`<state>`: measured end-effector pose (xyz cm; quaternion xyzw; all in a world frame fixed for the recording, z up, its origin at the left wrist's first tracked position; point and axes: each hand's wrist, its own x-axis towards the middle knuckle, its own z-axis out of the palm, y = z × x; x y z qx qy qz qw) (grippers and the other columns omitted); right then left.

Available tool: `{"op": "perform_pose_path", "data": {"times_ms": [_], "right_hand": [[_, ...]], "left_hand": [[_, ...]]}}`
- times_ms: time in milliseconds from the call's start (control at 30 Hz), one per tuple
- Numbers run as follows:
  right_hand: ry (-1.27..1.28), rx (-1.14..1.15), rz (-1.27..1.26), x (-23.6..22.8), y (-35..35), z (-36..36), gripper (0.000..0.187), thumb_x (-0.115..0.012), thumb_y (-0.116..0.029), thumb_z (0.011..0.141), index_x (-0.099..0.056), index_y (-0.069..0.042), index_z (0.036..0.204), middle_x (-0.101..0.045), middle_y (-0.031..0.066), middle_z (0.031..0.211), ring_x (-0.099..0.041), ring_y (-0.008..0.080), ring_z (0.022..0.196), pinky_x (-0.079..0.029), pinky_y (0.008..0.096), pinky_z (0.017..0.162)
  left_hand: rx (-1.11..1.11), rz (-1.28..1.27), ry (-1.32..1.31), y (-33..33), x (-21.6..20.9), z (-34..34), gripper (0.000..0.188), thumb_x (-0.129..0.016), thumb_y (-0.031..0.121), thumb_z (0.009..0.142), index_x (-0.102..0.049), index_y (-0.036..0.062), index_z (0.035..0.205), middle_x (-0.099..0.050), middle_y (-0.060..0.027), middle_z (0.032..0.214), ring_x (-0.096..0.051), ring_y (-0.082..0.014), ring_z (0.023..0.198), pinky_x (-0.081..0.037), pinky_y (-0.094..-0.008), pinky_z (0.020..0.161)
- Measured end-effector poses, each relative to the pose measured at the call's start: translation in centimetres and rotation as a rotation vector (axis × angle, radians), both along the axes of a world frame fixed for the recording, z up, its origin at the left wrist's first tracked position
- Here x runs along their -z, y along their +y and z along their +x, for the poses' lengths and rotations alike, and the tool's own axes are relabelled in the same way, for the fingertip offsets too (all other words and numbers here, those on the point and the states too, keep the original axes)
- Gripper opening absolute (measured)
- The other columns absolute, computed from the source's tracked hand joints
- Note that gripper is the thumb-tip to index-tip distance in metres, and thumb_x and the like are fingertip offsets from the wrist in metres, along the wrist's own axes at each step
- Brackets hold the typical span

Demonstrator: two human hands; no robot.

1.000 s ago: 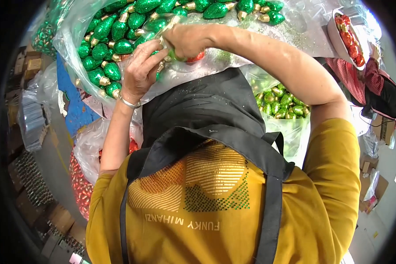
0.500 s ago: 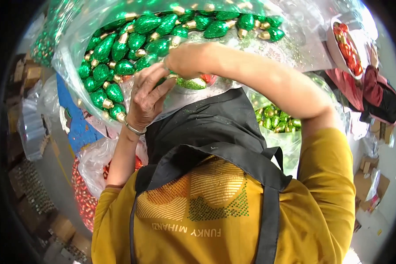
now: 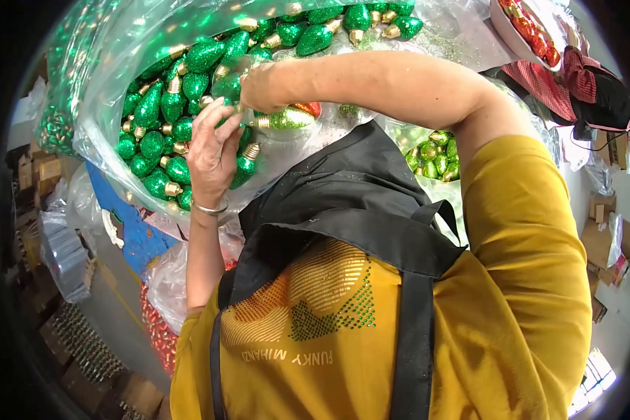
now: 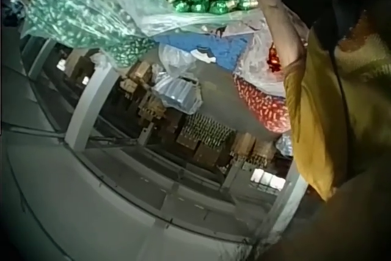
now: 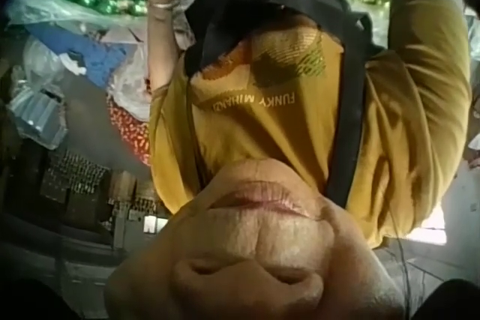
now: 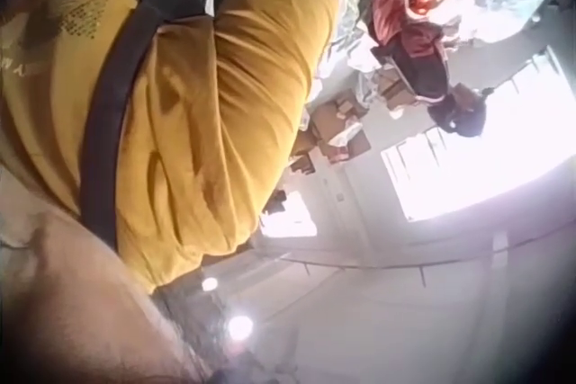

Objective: Sorting and arranging colorful plastic ornaments into bags at a workstation.

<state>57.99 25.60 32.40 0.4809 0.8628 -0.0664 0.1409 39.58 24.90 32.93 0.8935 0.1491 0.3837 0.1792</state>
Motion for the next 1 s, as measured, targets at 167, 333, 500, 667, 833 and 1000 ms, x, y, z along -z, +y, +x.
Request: {"op": "perform_pose_path", "data": {"times_ms": [167, 333, 500, 667, 833, 1000], "right_hand": [[-0.079, -0.009, -0.031, 0.1, 0.8, -0.2, 0.016, -0.059, -0.010, 0.078, -0.067, -0.004, 0.091, -0.068, 0.0158, 0.090, -0.066, 0.0327, 0.087, -0.052, 0.0436, 0.071], [-0.056, -0.023, -0.157, -1.0, 1.8, 0.4, 0.014, -0.058, -0.010, 0.079, -0.063, 0.002, 0.085, -0.065, 0.0183, 0.093, -0.066, 0.0320, 0.085, -0.053, 0.0417, 0.067], [0.091, -0.023, -0.051, -1.0, 1.5, 0.8, 0.013, -0.060, -0.009, 0.078, -0.063, 0.000, 0.087, -0.066, 0.0164, 0.084, -0.066, 0.0330, 0.082, -0.052, 0.0426, 0.066], [-0.115, -0.063, -0.187, -3.9, 0.6, 1.1, 0.014, -0.060, -0.009, 0.079, -0.064, -0.001, 0.089, -0.067, 0.0147, 0.088, -0.066, 0.0317, 0.085, -0.052, 0.0415, 0.069], [-0.340, -0.138, -0.257, -1.9, 1.2, 1.7, 0.015, -0.058, -0.011, 0.080, -0.064, -0.001, 0.090, -0.068, 0.0129, 0.090, -0.066, 0.0294, 0.087, -0.052, 0.0397, 0.071], [-0.395, -0.257, -0.085, 0.0, 1.1, 2.0, 0.016, -0.057, -0.014, 0.081, -0.065, -0.003, 0.090, -0.068, 0.0100, 0.090, -0.066, 0.0267, 0.084, -0.052, 0.0383, 0.069]], "left_hand": [[0.029, 0.025, -0.002, 0.8, -0.5, 0.8, 0.024, -0.068, -0.003, 0.075, -0.065, 0.0062, 0.097, -0.063, -0.0088, 0.100, -0.059, -0.0308, 0.102, -0.047, -0.0396, 0.088], [0.003, -0.012, 0.011, 0.7, -0.5, 1.1, 0.021, -0.068, -0.002, 0.075, -0.065, 0.0055, 0.094, -0.063, -0.0078, 0.098, -0.059, -0.0293, 0.102, -0.047, -0.0376, 0.088], [0.003, -0.018, 0.006, 0.9, -1.3, 1.5, 0.019, -0.068, -0.002, 0.074, -0.066, 0.0043, 0.092, -0.063, -0.0081, 0.094, -0.060, -0.0279, 0.098, -0.048, -0.0349, 0.084], [-0.006, -0.017, 0.059, 1.3, -1.7, 1.5, 0.019, -0.068, -0.003, 0.074, -0.066, 0.0037, 0.091, -0.062, -0.0085, 0.089, -0.059, -0.0271, 0.089, -0.047, -0.0346, 0.078], [0.030, 0.004, 0.016, 1.7, -1.5, 1.8, 0.018, -0.067, -0.004, 0.073, -0.066, 0.0030, 0.090, -0.060, -0.0085, 0.086, -0.057, -0.0263, 0.082, -0.047, -0.0349, 0.073], [0.045, -0.029, -0.033, 2.0, -0.8, 1.6, 0.017, -0.067, -0.004, 0.072, -0.066, 0.0024, 0.088, -0.059, -0.0084, 0.084, -0.057, -0.0261, 0.082, -0.047, -0.0345, 0.071]]}}
